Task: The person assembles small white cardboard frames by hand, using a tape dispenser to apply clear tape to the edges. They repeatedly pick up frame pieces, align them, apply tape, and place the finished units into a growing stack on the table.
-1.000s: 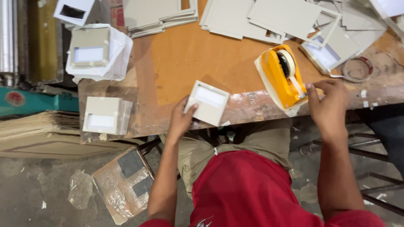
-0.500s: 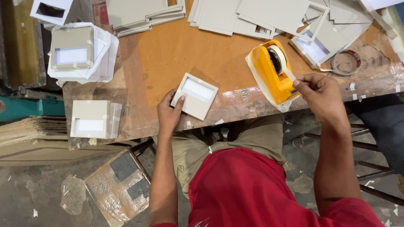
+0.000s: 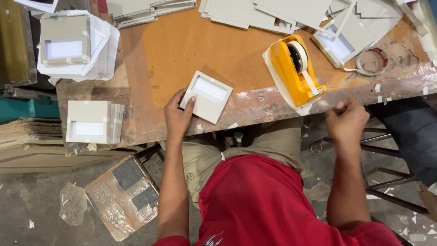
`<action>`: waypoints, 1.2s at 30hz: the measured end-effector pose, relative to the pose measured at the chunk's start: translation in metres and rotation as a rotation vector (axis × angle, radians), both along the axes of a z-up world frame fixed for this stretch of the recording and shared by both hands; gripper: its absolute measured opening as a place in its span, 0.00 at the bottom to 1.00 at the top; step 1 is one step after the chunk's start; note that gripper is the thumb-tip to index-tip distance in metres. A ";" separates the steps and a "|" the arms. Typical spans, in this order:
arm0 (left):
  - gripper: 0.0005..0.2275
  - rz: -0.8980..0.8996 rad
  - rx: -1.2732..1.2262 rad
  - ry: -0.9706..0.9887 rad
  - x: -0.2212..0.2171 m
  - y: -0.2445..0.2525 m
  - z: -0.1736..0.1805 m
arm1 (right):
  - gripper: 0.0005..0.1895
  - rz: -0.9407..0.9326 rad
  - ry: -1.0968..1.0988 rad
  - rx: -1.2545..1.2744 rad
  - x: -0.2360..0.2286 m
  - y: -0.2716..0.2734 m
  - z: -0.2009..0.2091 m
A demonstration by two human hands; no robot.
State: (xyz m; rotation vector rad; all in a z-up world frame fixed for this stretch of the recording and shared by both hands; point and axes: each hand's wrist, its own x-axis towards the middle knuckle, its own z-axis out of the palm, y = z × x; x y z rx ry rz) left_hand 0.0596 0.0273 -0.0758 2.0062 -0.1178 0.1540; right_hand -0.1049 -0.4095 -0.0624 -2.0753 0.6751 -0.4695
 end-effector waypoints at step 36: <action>0.44 0.047 0.594 -0.161 -0.037 -0.055 0.003 | 0.13 0.571 0.122 0.487 0.118 0.193 -0.033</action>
